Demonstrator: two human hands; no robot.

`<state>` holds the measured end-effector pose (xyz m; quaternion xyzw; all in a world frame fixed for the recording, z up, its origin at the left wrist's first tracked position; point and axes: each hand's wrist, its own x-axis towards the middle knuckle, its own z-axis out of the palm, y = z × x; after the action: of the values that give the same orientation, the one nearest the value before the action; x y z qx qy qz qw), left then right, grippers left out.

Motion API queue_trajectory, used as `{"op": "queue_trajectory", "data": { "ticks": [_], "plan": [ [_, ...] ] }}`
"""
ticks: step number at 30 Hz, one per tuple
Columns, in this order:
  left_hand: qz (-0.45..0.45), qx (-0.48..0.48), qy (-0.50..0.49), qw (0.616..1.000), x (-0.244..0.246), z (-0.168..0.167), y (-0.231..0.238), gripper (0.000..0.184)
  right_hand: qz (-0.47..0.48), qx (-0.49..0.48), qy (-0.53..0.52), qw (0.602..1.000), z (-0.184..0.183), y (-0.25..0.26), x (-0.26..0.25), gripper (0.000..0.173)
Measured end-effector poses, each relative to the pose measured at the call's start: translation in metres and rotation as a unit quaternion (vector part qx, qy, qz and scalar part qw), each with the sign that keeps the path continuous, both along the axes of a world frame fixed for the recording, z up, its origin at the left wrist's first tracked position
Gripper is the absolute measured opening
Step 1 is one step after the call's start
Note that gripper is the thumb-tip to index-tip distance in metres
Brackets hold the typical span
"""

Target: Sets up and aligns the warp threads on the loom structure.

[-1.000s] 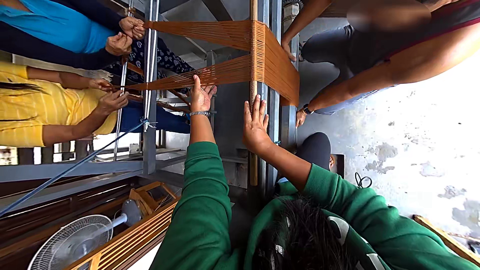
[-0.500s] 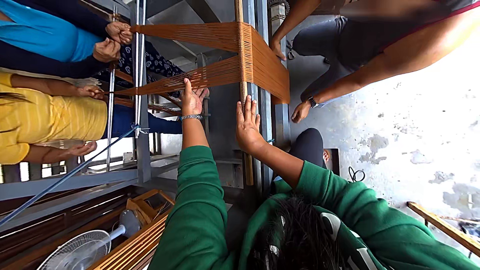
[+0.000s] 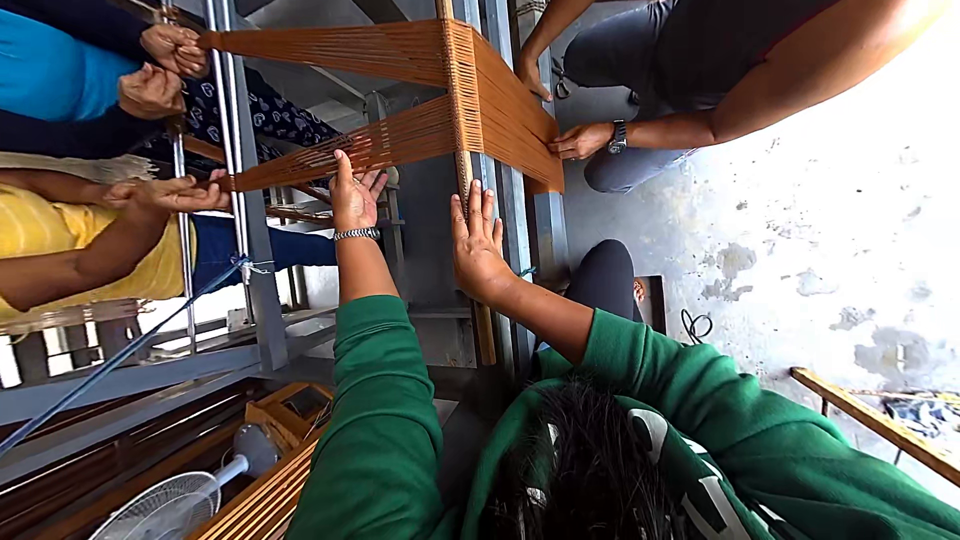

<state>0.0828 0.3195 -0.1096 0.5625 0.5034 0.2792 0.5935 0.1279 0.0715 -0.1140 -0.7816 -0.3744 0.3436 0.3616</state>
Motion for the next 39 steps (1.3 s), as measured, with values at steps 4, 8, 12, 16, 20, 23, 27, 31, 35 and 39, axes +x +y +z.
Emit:
{"op": "queue_trajectory", "data": {
  "ticks": [4, 8, 12, 16, 20, 23, 27, 31, 35, 39],
  "plan": [
    [0.001, 0.003, 0.008, 1.0, 0.001, 0.002, 0.0, 0.055, -0.002, 0.006, 0.004, 1.0, 0.0, -0.001, 0.0, 0.106],
    [-0.002, 0.003, 0.017, 1.0, 0.001, 0.003, 0.0, 0.054, 0.002, 0.004, 0.004, 1.0, 0.0, -0.001, 0.001, 0.1],
    [-0.043, 0.051, 0.098, 0.993, -0.002, 0.006, -0.002, 0.058, 0.0, 0.007, 0.004, 1.0, 0.0, -0.002, 0.002, 0.103],
    [-0.066, 0.091, 0.135, 0.984, -0.004, 0.01, -0.008, 0.056, 0.0, 0.008, -0.003, 1.0, 0.001, -0.002, 0.002, 0.108],
    [-0.065, 0.12, 0.091, 0.987, 0.002, 0.0, -0.005, 0.048, -0.001, 0.004, -0.005, 1.0, 0.0, -0.001, 0.002, 0.105],
    [-0.045, 0.088, 0.033, 0.995, 0.009, -0.001, -0.009, 0.045, 0.0, 0.006, -0.005, 1.0, -0.001, -0.002, 0.002, 0.104],
    [-0.042, 0.062, -0.014, 0.997, 0.01, -0.009, -0.012, 0.045, 0.005, -0.001, -0.004, 1.0, 0.0, -0.001, 0.002, 0.105],
    [-0.042, 0.059, -0.022, 0.997, 0.009, -0.009, -0.014, 0.046, 0.003, -0.001, -0.003, 1.0, 0.0, -0.002, 0.002, 0.104],
    [-0.042, 0.058, -0.017, 0.997, 0.009, -0.007, -0.014, 0.046, -0.002, 0.004, -0.002, 1.0, 0.0, -0.002, 0.002, 0.1],
    [-0.041, 0.059, -0.011, 0.997, 0.01, -0.005, -0.015, 0.045, 0.001, -0.002, -0.006, 1.0, 0.0, -0.001, 0.002, 0.103]
  ]
}}
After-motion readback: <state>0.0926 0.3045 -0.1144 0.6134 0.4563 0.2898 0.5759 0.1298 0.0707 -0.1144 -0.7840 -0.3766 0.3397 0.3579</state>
